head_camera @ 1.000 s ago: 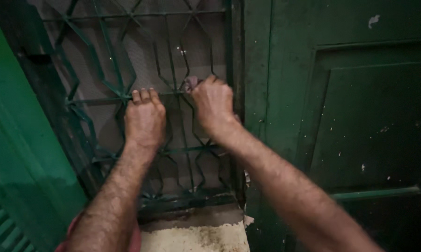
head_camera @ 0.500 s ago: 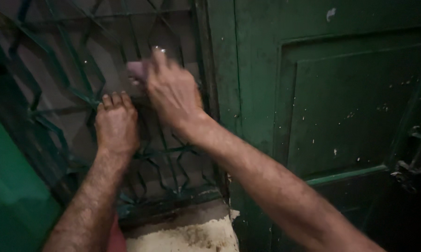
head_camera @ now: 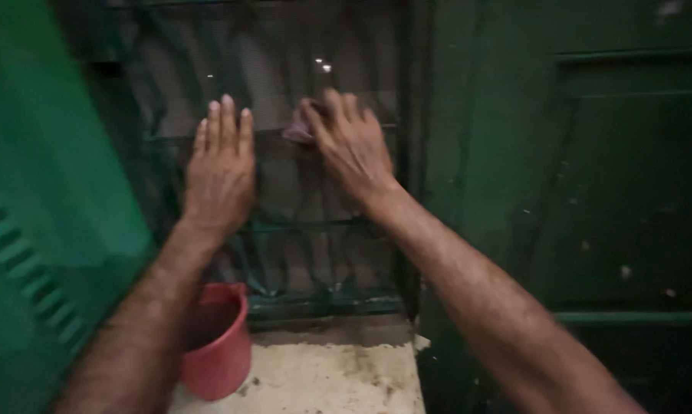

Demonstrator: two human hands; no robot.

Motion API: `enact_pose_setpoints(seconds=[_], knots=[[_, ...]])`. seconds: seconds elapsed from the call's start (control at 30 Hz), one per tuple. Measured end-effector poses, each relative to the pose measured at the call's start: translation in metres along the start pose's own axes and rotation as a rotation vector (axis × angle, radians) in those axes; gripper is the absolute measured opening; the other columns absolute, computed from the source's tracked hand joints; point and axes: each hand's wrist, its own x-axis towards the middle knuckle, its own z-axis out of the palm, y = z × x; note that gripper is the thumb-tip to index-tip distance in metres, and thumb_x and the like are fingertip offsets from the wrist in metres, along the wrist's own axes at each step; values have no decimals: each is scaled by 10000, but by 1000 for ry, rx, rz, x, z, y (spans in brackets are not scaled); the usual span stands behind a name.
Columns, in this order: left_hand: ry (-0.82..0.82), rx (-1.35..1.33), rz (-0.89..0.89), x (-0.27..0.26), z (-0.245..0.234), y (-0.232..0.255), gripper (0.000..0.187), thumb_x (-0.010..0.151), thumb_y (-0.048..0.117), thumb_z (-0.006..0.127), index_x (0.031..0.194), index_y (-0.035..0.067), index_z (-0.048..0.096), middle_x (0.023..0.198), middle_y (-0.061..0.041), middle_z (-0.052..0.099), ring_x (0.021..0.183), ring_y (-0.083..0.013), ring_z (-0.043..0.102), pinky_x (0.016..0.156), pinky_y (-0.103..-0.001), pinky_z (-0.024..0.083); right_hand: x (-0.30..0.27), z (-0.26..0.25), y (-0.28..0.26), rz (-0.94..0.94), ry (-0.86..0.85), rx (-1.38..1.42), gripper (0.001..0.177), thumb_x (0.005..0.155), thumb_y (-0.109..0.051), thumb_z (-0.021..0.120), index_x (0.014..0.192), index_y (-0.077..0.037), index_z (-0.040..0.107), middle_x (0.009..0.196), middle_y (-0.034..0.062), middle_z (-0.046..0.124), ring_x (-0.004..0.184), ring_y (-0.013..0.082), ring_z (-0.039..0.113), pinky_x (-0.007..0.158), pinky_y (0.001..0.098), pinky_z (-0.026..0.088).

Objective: The person dips a cloth into a red cup of water and wipes a metal security grille on a window. They repeatedly wring out the cloth and scrub the bars and mesh of the grille.

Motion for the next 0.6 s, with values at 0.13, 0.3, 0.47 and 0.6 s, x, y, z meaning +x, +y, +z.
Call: enact_pose_setpoints(seconds=[0.13,0.3,0.47,0.6], knots=[[-65,-210,-171,-3,21,-2,737,860,80,598,1540,-102,383,1562,-291,448,1438,-412,452,1209,-493,321,-7,-20,-25,97,-88,258,481,819,-200,721,1280,-72,672,1186,131,583,1075,324,599,792,427,554],[-99,-252,-146,-6,14,-5,858,729,44,721,1513,-81,396,1532,-290,460,1376,-397,504,1143,-452,391,1,-31,-25,235,10,323,529,804,-65,716,1326,-145,712,1224,113,610,1049,304,652,757,419,590],[-116,-249,-112,2,-4,-13,842,677,27,764,1460,-48,462,1454,-228,546,1241,-332,614,965,-407,531,23,8,-47,87,68,281,370,907,-138,755,1269,-95,690,1262,91,604,1079,271,654,810,369,600],[-144,-238,-95,8,-8,-21,734,698,15,761,1393,-21,526,1341,-141,628,1137,-284,677,884,-391,581,30,18,-57,-48,-54,44,526,744,-269,767,1201,-16,698,1138,115,609,980,286,654,704,361,587]])
